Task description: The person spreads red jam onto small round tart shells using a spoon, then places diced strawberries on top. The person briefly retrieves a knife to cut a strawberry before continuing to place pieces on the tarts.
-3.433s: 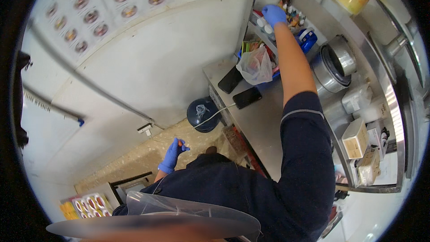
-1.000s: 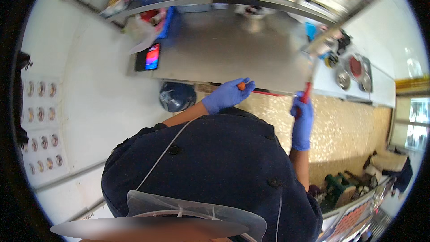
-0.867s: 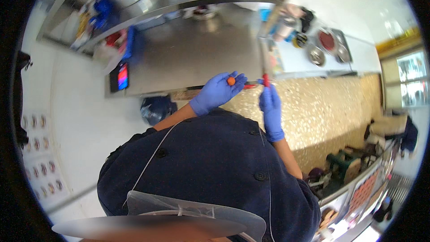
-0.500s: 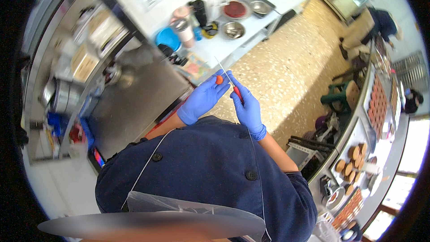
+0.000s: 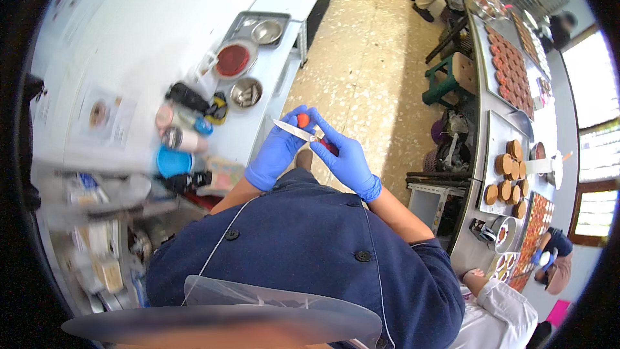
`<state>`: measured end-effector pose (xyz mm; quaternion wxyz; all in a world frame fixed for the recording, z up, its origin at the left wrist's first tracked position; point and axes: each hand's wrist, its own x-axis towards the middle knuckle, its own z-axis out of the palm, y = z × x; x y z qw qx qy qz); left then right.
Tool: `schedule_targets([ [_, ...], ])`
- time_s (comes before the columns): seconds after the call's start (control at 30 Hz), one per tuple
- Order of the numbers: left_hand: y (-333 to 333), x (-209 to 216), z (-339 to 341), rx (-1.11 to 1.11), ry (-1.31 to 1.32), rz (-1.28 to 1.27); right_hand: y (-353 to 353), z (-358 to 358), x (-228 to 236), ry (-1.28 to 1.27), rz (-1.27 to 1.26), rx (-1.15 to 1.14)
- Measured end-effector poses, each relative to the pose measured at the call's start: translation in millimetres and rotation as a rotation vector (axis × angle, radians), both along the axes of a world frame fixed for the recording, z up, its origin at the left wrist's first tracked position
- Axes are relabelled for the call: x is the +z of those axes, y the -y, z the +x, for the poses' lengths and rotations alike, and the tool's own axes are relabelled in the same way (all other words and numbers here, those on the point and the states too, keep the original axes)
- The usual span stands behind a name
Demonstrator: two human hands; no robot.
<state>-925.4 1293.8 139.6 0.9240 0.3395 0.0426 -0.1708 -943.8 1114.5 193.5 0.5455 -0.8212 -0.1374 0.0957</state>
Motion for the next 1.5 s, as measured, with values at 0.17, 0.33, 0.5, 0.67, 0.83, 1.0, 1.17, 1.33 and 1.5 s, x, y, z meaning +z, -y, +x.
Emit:
schedule_targets([
  [0.17, 19, 0, 107, -0.176, 0.003, -0.004, 10, 88, 7, -0.07, -0.043, -0.139],
  [0.33, 59, 3, 194, -0.392, 0.041, 0.026, 44, 143, -3, -0.085, 0.072, -0.357],
  [0.5, 130, 3, 264, -0.573, -0.008, 0.016, 105, 184, -9, -0.143, 0.133, -0.531],
  [0.67, 224, -9, 329, -0.669, 0.026, 0.061, 191, 235, -20, -0.134, 0.163, -0.622],
  [0.83, 333, -5, 390, -0.695, 0.07, 0.058, 299, 292, -14, -0.154, 0.286, -0.636],
  [1.0, 430, 3, 447, -0.731, 0.112, 0.027, 396, 341, -5, -0.127, 0.272, -0.635],
  [1.17, 501, 7, 500, -0.8, 0.102, 0.027, 454, 389, -9, -0.158, 0.345, -0.709],
  [1.33, 571, -4, 566, -0.926, 0.042, -0.035, 506, 436, -14, -0.08, 0.292, -0.841],
  [1.5, 644, -9, 647, -1.142, 0.193, -0.081, 546, 496, -13, 0.016, 0.28, -1.043],
])
